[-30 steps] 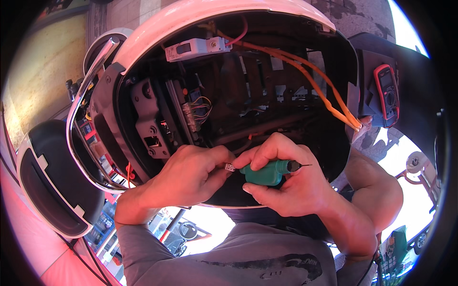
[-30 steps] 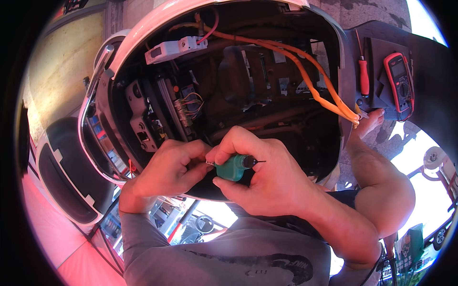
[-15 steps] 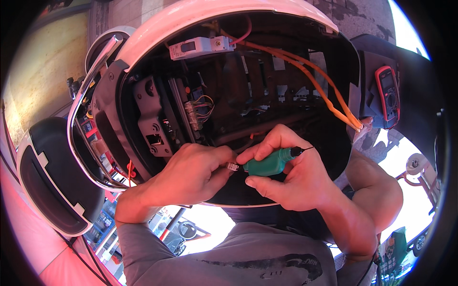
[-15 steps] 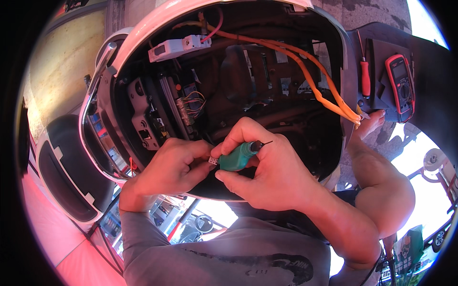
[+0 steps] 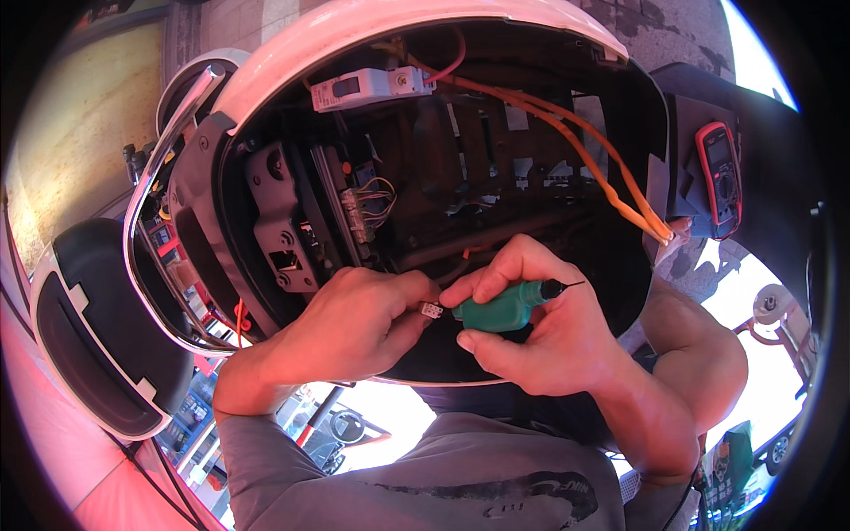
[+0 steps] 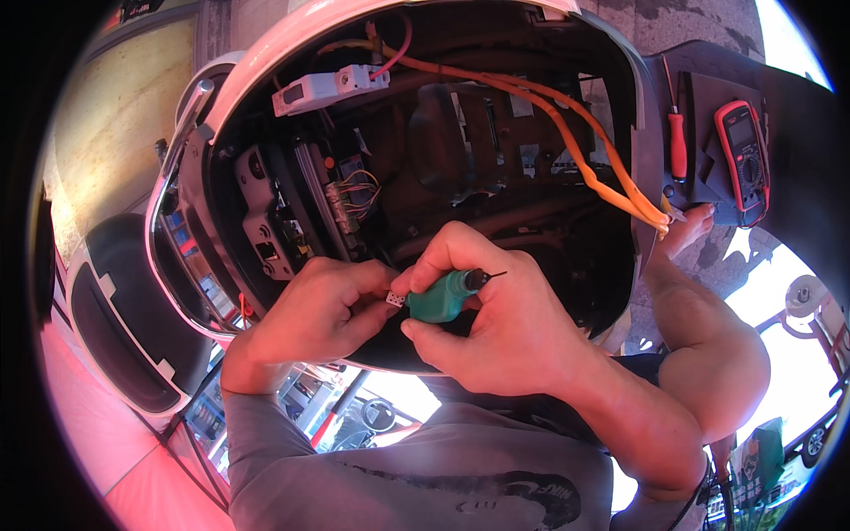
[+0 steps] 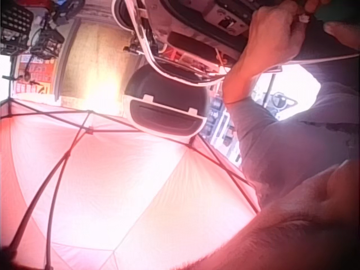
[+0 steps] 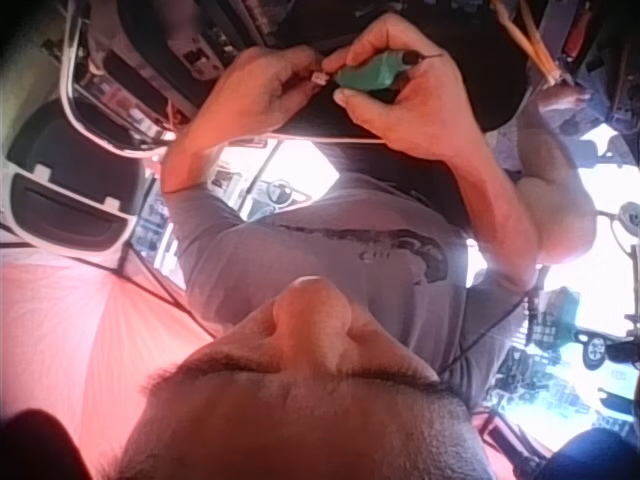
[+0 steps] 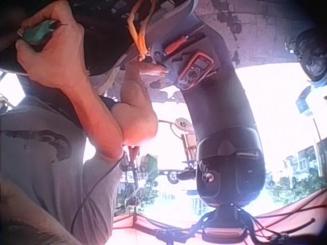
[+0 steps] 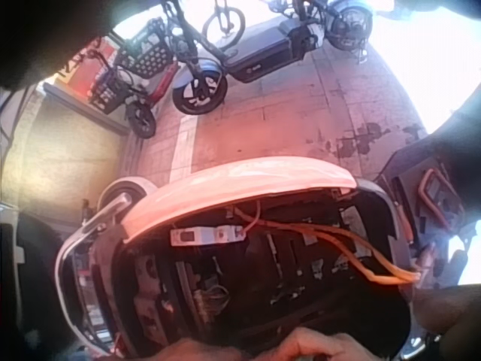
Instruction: The person uses a green-handled screwdriver to work on a small connector inside the open storage compartment of a white electric scooter. The person repeatedly tightens or adjusts the connector while seated on the scooter in an outdoor area.
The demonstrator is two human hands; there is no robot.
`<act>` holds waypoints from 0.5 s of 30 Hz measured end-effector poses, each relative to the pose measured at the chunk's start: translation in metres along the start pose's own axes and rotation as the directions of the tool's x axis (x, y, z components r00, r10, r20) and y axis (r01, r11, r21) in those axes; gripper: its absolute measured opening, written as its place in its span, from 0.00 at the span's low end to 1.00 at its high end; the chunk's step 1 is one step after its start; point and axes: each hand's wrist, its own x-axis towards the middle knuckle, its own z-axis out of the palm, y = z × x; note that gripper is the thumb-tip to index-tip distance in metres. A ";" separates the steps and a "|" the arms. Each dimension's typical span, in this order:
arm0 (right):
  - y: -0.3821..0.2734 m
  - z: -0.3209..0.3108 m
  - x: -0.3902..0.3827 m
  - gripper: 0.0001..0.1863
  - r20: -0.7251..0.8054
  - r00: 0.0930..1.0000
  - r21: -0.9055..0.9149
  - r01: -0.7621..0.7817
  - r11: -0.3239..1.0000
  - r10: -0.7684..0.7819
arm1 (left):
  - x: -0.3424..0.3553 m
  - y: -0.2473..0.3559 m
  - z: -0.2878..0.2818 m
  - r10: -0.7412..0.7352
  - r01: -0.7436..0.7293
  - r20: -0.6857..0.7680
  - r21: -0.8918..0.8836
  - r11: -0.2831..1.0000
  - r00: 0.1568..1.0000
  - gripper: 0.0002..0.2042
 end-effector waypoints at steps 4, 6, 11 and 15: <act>-0.001 0.001 0.000 0.19 -0.003 1.000 -0.004 0.004 1.000 -0.004 | 0.000 0.000 0.000 0.004 -0.004 0.000 0.006 1.000 1.000 0.06; -0.001 0.002 0.000 0.20 -0.009 1.000 0.005 -0.009 1.000 0.009 | 0.000 0.000 -0.001 0.002 -0.002 0.005 0.009 1.000 1.000 0.06; -0.003 0.002 0.000 0.20 -0.003 0.999 0.006 -0.031 0.999 0.031 | 0.000 0.000 -0.001 -0.002 0.002 0.011 0.002 1.000 1.000 0.06; -0.003 0.001 0.000 0.20 -0.002 0.999 -0.039 -0.040 0.998 0.040 | -0.001 -0.003 0.001 -0.005 0.005 0.008 -0.010 1.000 1.000 0.08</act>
